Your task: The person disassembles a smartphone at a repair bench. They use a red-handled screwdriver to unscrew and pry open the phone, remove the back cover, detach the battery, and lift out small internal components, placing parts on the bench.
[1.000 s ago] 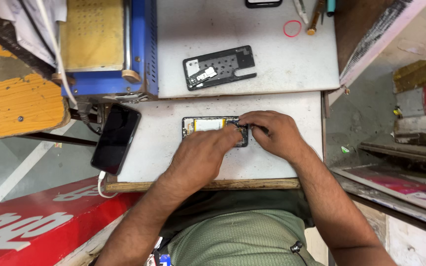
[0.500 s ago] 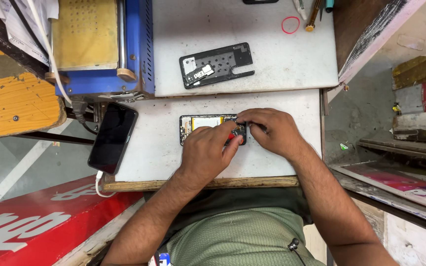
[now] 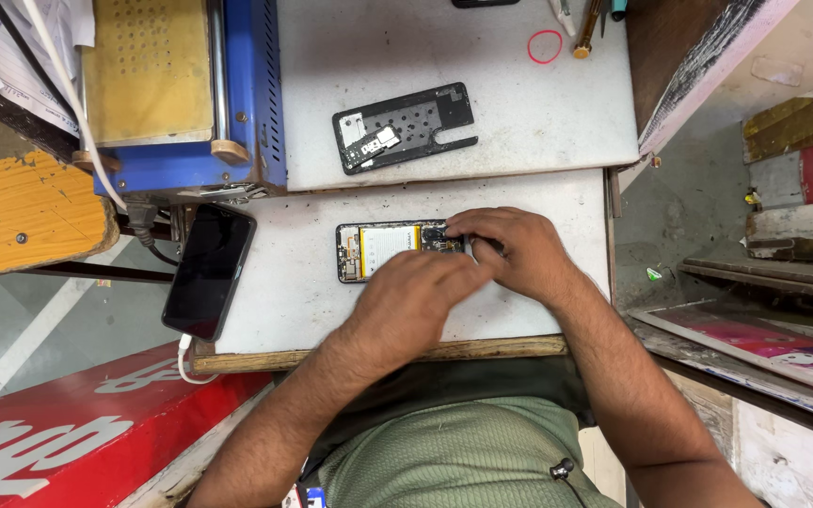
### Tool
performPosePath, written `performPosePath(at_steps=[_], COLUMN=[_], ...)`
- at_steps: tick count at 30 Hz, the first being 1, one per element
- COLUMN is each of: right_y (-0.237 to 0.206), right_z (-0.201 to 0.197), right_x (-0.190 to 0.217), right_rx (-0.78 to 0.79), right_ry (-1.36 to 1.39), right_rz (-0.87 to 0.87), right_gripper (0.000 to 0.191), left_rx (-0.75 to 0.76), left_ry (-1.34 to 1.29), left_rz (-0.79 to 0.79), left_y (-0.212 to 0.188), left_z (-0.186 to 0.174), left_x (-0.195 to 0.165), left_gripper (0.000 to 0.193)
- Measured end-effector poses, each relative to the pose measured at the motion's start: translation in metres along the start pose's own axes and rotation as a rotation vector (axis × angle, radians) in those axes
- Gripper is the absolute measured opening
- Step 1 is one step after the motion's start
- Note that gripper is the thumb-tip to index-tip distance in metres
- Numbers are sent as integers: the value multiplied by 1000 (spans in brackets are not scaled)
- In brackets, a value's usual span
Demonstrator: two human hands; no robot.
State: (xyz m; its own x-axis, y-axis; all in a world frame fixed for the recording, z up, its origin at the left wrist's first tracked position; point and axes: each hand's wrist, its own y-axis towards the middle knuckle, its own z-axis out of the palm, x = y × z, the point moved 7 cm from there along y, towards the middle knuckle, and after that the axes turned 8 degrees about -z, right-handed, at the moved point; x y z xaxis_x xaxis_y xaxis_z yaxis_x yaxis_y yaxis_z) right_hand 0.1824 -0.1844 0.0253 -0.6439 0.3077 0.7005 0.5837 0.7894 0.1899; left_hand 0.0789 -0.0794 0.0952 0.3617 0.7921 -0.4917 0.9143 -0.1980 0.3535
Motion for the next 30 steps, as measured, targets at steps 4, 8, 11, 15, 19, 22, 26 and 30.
performPosePath(at_steps=[4, 8, 11, 15, 19, 22, 26, 30], right_y=[-1, 0, -1, 0, 2, 0, -1, 2], right_z=[0, 0, -1, -1, -3, -2, -4, -4], right_x=[-2, -4, -2, 0, 2, 0, 4, 2], right_rx=[-4, -7, -12, -15, -33, -18, -24, -42], right_ry=[-12, 2, -17, -8, 4, 20, 3, 0], right_rz=[17, 17, 5, 2, -3, 43, -15, 11], right_gripper=[31, 32, 30, 38, 32, 32, 33, 28], left_rx=[114, 111, 172, 86, 167, 197, 13, 145], left_ry=[140, 16, 101, -84, 74, 137, 39, 9], left_rz=[-167, -92, -178, -173, -194, -273, -105, -247], left_y=[2, 4, 7, 7, 5, 7, 13, 16], left_z=[11, 12, 19, 4, 4, 3, -12, -3], left_x=[6, 1, 9, 13, 14, 18, 3, 17], left_gripper=[23, 32, 18, 34, 22, 18, 17, 32])
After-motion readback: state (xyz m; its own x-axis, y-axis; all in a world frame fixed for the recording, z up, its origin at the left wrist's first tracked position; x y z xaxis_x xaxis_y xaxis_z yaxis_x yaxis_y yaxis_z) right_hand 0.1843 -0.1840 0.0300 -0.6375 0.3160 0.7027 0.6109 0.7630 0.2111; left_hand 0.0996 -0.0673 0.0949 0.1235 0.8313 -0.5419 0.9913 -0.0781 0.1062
